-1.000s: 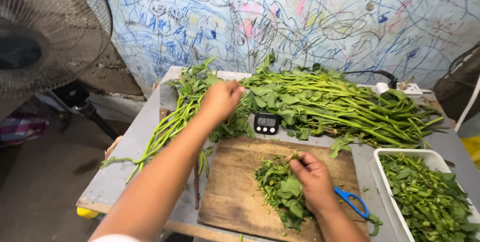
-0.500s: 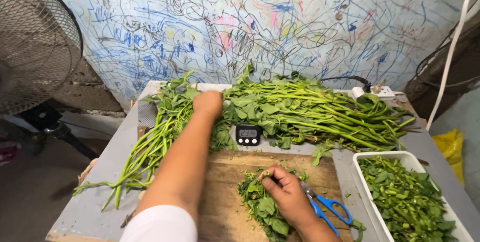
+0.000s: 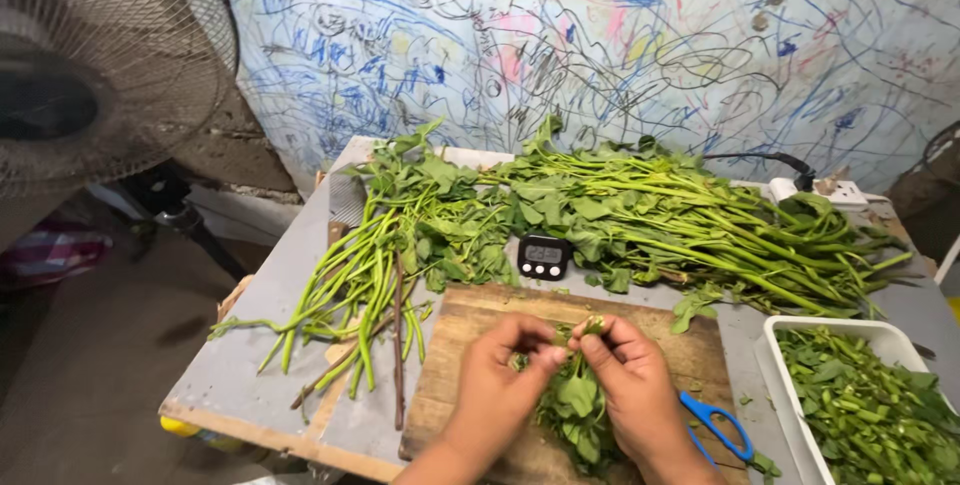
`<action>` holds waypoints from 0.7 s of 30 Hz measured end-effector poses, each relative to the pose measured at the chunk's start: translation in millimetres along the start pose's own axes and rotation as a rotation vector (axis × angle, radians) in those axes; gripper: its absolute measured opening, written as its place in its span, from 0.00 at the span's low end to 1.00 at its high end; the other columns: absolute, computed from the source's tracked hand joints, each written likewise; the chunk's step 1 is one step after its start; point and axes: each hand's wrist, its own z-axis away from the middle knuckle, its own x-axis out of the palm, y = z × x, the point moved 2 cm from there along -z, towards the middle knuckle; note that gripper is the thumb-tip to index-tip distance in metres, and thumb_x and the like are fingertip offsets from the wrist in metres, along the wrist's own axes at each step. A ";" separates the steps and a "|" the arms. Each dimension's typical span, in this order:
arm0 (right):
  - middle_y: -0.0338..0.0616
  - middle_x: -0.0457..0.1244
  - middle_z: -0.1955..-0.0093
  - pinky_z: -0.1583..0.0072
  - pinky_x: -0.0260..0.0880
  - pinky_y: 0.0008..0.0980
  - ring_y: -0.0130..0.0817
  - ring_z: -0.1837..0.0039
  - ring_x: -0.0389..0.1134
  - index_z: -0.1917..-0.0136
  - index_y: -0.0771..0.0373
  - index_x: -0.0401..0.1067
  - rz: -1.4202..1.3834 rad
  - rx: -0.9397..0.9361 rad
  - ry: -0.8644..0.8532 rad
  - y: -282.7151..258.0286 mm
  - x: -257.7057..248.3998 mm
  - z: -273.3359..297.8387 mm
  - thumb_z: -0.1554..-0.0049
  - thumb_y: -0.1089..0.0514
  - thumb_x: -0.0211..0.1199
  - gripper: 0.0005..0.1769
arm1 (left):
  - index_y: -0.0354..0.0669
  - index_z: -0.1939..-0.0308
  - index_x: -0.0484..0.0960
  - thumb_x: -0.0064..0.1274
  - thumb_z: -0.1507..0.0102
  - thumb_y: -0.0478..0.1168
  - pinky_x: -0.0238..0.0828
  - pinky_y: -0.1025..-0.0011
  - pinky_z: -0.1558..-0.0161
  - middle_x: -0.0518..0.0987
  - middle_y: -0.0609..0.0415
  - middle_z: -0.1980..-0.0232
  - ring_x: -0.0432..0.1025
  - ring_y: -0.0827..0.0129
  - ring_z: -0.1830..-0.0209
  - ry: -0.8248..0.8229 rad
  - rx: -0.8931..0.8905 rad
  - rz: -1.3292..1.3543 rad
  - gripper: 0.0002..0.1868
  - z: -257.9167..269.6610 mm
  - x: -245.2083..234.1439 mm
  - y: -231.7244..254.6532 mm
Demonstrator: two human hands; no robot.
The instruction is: The person uses blue-handled scissors to cut green leafy vegetables on a wooden cutting board, placing the chopped pieces into a white container. The person repeatedly picks up bunches of greens, trims them, and transfers the cut pieces to the container.
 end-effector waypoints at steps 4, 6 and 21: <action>0.40 0.68 0.53 0.45 0.66 0.27 0.26 0.50 0.67 0.48 0.68 0.73 -0.045 0.050 -0.012 -1.5 13.8 4.1 0.38 0.62 0.60 0.07 | 0.36 0.61 0.83 0.62 0.39 0.32 0.74 0.75 0.59 0.83 0.54 0.66 0.75 0.73 0.66 -0.028 0.085 -0.089 0.05 4.3 3.2 3.3; 0.40 0.68 0.53 0.45 0.66 0.27 0.26 0.50 0.67 0.48 0.69 0.74 -0.041 0.049 0.019 -1.4 15.2 4.9 0.38 0.63 0.60 0.07 | 0.37 0.62 0.83 0.64 0.40 0.33 0.74 0.71 0.62 0.82 0.51 0.66 0.76 0.66 0.67 0.002 0.226 -0.279 0.05 4.5 1.9 7.4; 0.38 0.67 0.52 0.42 0.66 0.28 0.26 0.48 0.67 0.44 0.67 0.72 0.129 0.156 0.100 38.5 -12.0 -5.8 0.36 0.57 0.54 0.12 | 0.47 0.74 0.77 0.59 0.50 0.39 0.66 0.55 0.70 0.74 0.51 0.75 0.71 0.55 0.74 -0.137 0.779 -1.136 0.06 -75.2 -40.4 5.3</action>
